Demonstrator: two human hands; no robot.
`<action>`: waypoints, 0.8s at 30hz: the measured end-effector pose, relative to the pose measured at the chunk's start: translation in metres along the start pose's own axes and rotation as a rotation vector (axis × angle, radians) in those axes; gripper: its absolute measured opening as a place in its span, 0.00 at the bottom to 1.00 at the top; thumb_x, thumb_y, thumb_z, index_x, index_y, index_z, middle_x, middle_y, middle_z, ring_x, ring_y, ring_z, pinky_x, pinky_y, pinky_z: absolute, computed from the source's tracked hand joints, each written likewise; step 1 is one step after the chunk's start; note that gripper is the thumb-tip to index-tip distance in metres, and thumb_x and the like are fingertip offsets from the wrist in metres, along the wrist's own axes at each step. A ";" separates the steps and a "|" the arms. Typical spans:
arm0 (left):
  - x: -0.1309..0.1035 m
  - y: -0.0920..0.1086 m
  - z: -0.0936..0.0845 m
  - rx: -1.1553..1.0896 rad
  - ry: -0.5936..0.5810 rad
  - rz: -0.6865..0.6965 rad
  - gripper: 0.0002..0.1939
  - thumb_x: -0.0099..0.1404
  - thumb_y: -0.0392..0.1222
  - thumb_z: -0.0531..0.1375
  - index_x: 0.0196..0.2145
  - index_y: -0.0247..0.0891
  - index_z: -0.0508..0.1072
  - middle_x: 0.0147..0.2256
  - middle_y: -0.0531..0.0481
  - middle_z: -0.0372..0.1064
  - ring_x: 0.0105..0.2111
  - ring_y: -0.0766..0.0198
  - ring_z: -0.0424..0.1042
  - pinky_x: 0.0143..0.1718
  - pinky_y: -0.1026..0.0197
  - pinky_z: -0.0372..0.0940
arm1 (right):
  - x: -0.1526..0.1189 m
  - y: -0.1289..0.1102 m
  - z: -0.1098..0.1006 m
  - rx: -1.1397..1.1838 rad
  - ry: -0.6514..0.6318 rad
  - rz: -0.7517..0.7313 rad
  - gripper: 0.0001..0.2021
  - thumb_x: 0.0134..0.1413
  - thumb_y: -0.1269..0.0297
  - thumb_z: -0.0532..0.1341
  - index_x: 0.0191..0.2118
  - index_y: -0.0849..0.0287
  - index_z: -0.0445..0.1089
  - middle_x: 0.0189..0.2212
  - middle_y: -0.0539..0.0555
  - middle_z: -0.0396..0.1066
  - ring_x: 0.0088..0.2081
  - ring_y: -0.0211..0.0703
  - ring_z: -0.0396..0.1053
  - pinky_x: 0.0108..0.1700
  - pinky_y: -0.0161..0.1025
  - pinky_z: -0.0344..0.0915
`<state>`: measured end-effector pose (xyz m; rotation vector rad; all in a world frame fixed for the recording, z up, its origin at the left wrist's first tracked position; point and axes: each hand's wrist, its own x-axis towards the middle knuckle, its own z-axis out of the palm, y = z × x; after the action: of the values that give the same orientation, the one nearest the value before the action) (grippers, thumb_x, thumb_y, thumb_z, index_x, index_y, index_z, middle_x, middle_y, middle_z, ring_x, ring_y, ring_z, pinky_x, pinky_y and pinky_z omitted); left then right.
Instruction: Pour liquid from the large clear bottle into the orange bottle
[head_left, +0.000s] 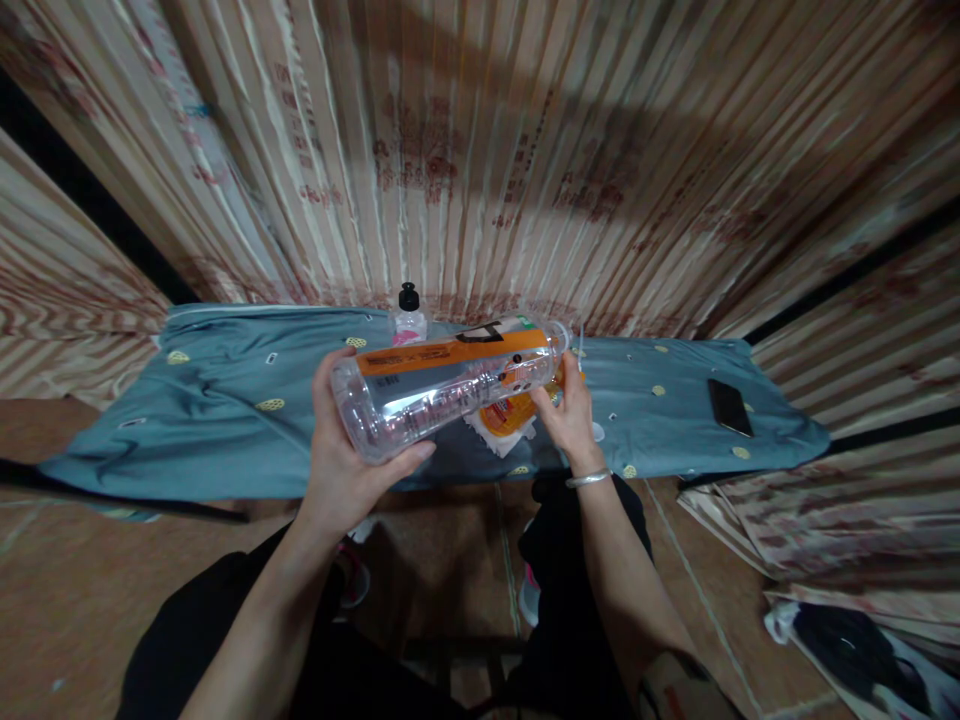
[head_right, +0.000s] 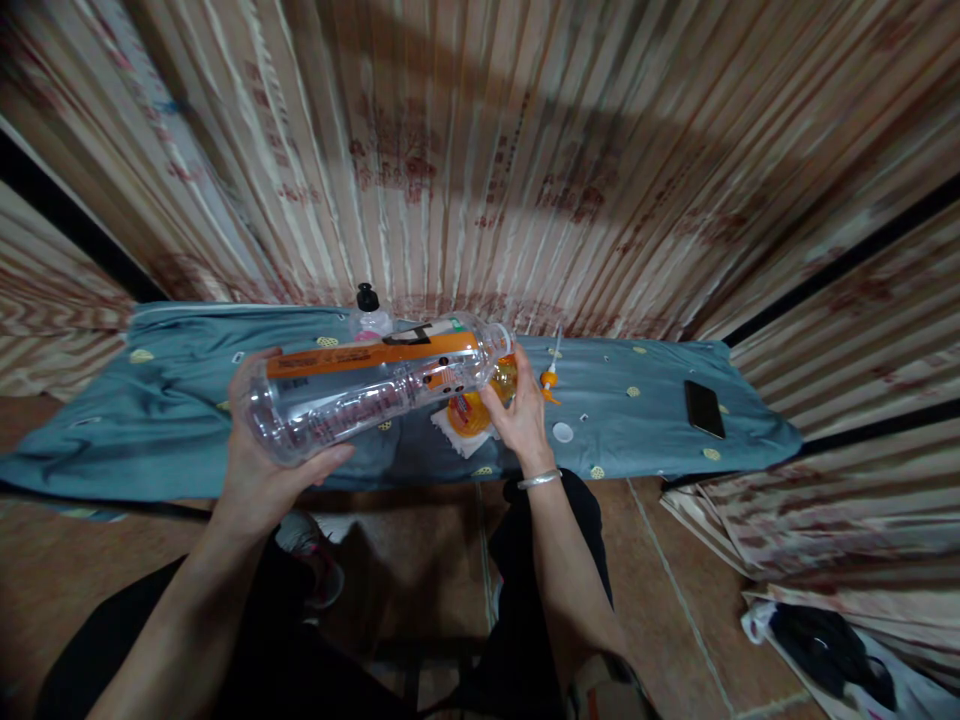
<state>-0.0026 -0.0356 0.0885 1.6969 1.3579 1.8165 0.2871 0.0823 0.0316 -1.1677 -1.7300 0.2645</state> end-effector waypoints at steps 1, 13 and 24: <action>0.000 0.000 0.000 0.004 0.001 0.001 0.52 0.53 0.61 0.78 0.68 0.46 0.62 0.57 0.37 0.72 0.55 0.40 0.79 0.60 0.35 0.75 | 0.000 0.000 0.000 -0.001 0.000 -0.001 0.36 0.64 0.42 0.64 0.71 0.52 0.60 0.64 0.64 0.73 0.63 0.62 0.73 0.67 0.65 0.68; 0.000 -0.001 -0.002 0.057 -0.004 0.065 0.51 0.56 0.63 0.76 0.69 0.45 0.62 0.57 0.38 0.72 0.53 0.42 0.79 0.57 0.38 0.76 | 0.001 0.000 -0.001 0.020 -0.006 -0.006 0.37 0.63 0.42 0.65 0.71 0.53 0.61 0.64 0.64 0.73 0.64 0.63 0.73 0.67 0.67 0.67; -0.001 0.001 -0.002 0.042 0.006 0.017 0.51 0.56 0.63 0.76 0.69 0.47 0.62 0.58 0.39 0.72 0.54 0.41 0.80 0.59 0.36 0.76 | 0.001 0.000 0.000 0.028 -0.003 -0.004 0.36 0.64 0.42 0.64 0.71 0.52 0.61 0.64 0.64 0.73 0.64 0.62 0.73 0.67 0.65 0.68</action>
<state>-0.0033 -0.0377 0.0887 1.7305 1.3978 1.8160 0.2866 0.0829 0.0320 -1.1445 -1.7256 0.2870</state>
